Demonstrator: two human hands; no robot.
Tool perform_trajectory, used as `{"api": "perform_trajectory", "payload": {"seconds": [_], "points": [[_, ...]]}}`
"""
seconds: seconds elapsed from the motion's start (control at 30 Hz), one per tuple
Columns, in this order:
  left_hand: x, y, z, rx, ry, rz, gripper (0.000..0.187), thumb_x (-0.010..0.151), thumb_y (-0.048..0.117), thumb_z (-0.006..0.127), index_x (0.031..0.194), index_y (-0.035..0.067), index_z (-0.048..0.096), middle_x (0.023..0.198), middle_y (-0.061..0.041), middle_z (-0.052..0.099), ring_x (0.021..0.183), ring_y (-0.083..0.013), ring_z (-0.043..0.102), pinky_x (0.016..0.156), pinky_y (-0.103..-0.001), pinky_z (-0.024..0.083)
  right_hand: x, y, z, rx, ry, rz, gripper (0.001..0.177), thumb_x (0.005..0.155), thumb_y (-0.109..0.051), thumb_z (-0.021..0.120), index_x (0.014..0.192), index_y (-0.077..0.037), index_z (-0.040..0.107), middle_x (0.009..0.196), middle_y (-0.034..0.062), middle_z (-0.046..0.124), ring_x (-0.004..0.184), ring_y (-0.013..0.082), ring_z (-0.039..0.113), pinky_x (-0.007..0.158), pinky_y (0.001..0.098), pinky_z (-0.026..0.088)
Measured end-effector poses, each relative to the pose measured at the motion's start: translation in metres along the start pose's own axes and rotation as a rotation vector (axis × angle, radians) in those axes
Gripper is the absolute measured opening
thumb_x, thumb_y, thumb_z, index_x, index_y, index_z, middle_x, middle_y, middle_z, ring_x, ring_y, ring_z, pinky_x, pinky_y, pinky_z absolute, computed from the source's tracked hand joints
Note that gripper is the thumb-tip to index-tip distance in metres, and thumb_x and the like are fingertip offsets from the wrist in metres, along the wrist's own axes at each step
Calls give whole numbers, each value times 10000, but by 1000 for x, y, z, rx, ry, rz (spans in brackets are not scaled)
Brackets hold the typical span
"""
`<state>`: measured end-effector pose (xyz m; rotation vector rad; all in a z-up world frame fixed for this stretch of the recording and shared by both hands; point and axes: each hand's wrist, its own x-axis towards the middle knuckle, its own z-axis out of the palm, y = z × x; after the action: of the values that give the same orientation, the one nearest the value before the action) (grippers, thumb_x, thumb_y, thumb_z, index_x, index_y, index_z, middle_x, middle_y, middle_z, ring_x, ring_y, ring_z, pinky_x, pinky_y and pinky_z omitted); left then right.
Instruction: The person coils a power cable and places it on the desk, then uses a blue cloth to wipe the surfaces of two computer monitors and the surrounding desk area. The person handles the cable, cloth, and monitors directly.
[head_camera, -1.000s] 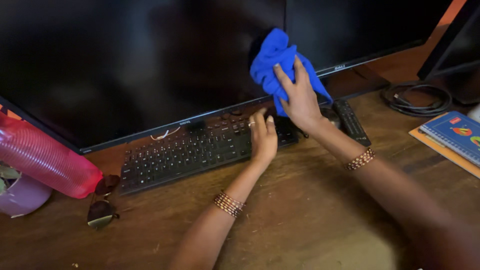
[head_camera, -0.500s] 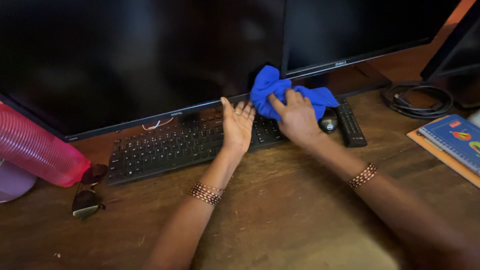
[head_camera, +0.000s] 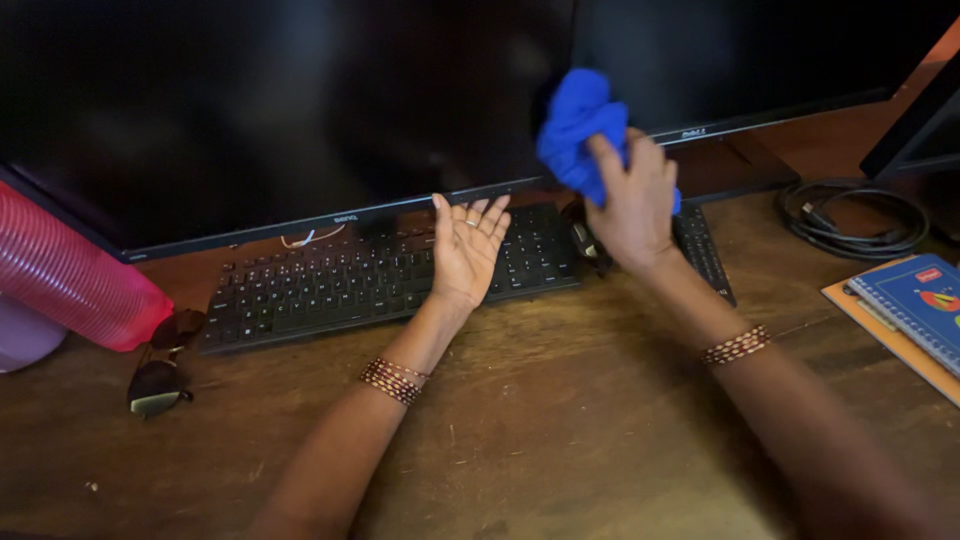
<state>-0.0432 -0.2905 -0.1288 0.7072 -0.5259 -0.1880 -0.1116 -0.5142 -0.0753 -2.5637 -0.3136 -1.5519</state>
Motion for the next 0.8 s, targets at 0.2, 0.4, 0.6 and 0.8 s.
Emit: {"api": "perform_trajectory", "payload": {"seconds": [0.2,0.4,0.6,0.8], "points": [[-2,4,5,51,25,-5,1135,944,750,372,1592,-71,-67,1673,-310,60,1538,-405,258,1262,-474,221,2,-4,7,116,-173,265,767,753,-151,802,1459,-26,529,1191,260,537,1120,443,533,909,560,430],[-2,3,5,51,33,-23,1130,938,750,366,1580,-51,-105,1681,-303,44,1553,-399,254,1272,-475,218,10,-25,-3,-86,-418,244,443,737,-212,794,1134,-41,696,1092,240,639,1002,431,631,861,559,481],[-1,2,4,86,25,-16,1112,930,766,350,1616,-12,-51,1682,-271,70,1543,-386,241,1260,-470,206,8,-62,-13,-36,-454,79,475,692,-227,810,1116,-44,702,1065,241,653,976,405,658,838,516,510],[-2,1,-2,106,106,-103,1128,928,799,337,1608,-54,49,1651,-254,261,1513,-353,299,1242,-489,222,7,-95,-27,134,-440,-102,617,641,-190,810,1243,-112,698,1106,184,661,982,374,656,838,514,509]]}}
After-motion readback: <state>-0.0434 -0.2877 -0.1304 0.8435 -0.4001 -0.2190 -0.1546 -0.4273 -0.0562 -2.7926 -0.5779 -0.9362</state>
